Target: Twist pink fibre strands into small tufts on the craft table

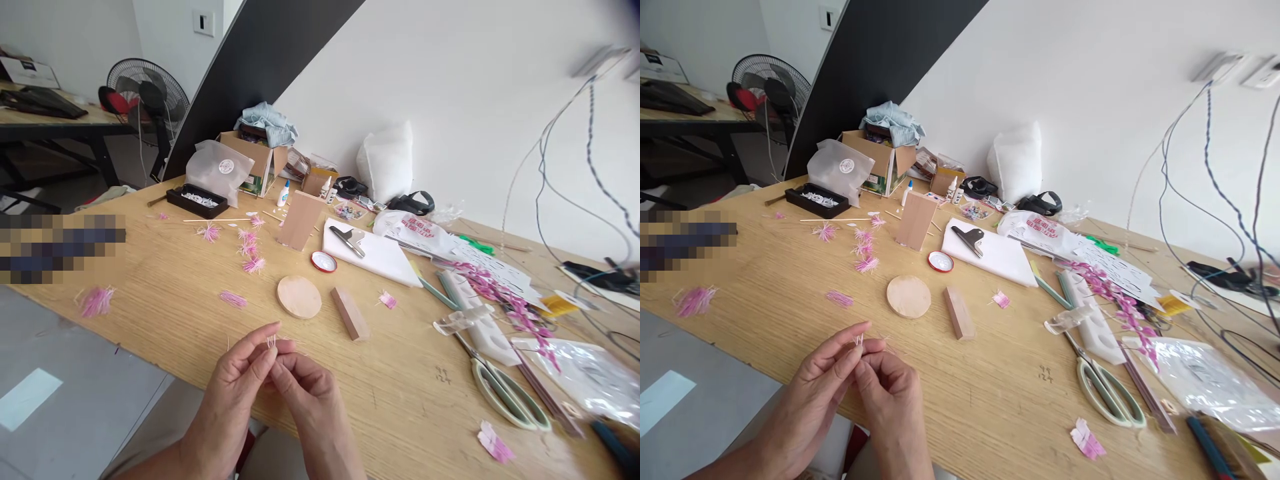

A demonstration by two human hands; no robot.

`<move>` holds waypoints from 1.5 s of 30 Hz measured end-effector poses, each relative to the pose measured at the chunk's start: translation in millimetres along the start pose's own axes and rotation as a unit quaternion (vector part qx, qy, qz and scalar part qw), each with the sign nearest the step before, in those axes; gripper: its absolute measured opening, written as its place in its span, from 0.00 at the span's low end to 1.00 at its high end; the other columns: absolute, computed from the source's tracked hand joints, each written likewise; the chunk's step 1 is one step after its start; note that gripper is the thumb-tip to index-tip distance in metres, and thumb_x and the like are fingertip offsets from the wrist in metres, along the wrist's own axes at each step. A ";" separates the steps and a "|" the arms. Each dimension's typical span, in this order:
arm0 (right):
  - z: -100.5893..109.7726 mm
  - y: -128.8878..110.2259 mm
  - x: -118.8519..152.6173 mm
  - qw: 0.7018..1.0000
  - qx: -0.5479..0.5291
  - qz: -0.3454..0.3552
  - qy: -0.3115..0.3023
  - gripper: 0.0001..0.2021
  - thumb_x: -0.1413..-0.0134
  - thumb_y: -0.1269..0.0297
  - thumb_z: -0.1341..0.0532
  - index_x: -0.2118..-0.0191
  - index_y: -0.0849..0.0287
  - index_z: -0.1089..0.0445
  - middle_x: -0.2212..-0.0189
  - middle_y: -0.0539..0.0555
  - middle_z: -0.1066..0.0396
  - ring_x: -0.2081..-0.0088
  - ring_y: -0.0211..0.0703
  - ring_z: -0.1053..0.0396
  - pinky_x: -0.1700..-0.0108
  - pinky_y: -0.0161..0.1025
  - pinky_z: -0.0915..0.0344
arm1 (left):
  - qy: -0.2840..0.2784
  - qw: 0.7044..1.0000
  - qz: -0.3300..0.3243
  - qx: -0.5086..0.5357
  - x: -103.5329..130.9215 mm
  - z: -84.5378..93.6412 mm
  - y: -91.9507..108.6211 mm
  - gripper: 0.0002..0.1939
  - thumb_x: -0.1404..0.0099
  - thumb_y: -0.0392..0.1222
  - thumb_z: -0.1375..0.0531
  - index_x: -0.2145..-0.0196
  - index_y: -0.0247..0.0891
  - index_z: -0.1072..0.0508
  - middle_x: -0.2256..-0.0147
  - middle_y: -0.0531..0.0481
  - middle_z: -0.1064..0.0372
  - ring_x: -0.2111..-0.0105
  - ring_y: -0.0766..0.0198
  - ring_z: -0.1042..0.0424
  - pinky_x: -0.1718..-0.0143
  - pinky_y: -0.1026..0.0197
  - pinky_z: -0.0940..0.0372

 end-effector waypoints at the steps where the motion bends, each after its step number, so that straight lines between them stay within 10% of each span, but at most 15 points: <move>1: -0.2 -0.4 0.0 1.000 0.000 -0.003 -0.001 0.16 0.53 0.53 0.41 0.78 0.61 0.27 0.80 0.51 0.31 0.74 0.39 0.36 0.70 0.35 0.40 | 0.001 1.000 0.001 0.000 0.0 -0.4 0.2 0.14 0.41 0.46 0.40 0.56 0.43 0.29 0.60 0.49 0.27 0.52 0.57 0.35 0.50 0.59 0.44; 8: 4.0 3.7 -1.5 1.000 -0.012 0.003 0.009 0.16 0.55 0.52 0.39 0.81 0.60 0.31 0.82 0.48 0.35 0.76 0.36 0.40 0.70 0.34 0.42 | -0.021 1.000 0.009 0.009 -0.7 1.8 7.9 0.20 0.42 0.46 0.39 0.51 0.47 0.33 0.60 0.51 0.29 0.54 0.60 0.35 0.52 0.60 0.44; 14: 10.9 -3.9 -2.4 0.999 0.039 -0.021 -0.021 0.15 0.56 0.53 0.39 0.81 0.60 0.33 0.83 0.47 0.40 0.77 0.35 0.44 0.73 0.33 0.46 | -0.124 0.982 0.000 -0.141 -11.5 10.0 24.7 0.07 0.45 0.44 0.38 0.74 0.37 0.28 0.74 0.54 0.36 0.70 0.65 0.37 0.66 0.65 0.42; 27: 18.3 -39.5 -2.7 0.946 0.316 0.036 -0.064 0.11 0.52 0.68 0.47 0.82 0.59 0.36 0.84 0.45 0.42 0.79 0.33 0.46 0.77 0.31 0.49 | -0.194 0.908 -0.033 -0.371 -26.2 15.5 45.1 0.06 0.44 0.39 0.44 0.68 0.37 0.30 0.78 0.58 0.40 0.78 0.69 0.42 0.76 0.66 0.45; 38: 19.2 -47.4 -6.8 0.919 0.381 0.065 -0.078 0.13 0.51 0.70 0.46 0.83 0.59 0.38 0.85 0.46 0.42 0.80 0.33 0.46 0.78 0.30 0.51 | -0.321 0.755 -0.219 -0.528 -25.1 14.8 61.6 0.14 0.42 0.28 0.46 0.59 0.41 0.32 0.67 0.53 0.32 0.70 0.67 0.34 0.68 0.66 0.39; 45: 21.1 -51.2 -8.9 0.913 0.395 0.048 -0.091 0.12 0.51 0.71 0.46 0.82 0.59 0.35 0.84 0.46 0.40 0.80 0.33 0.45 0.78 0.30 0.50 | -0.284 0.784 -0.160 -0.528 -27.6 7.0 68.4 0.06 0.40 0.34 0.45 0.67 0.37 0.28 0.72 0.54 0.32 0.72 0.66 0.35 0.71 0.66 0.41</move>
Point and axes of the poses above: each hand's wrist, its own x-axis away from the middle knuckle, its own z-axis out of the back of the hand, y = z × x, the point moved 1 cm from there along -x, towards the middle knuckle
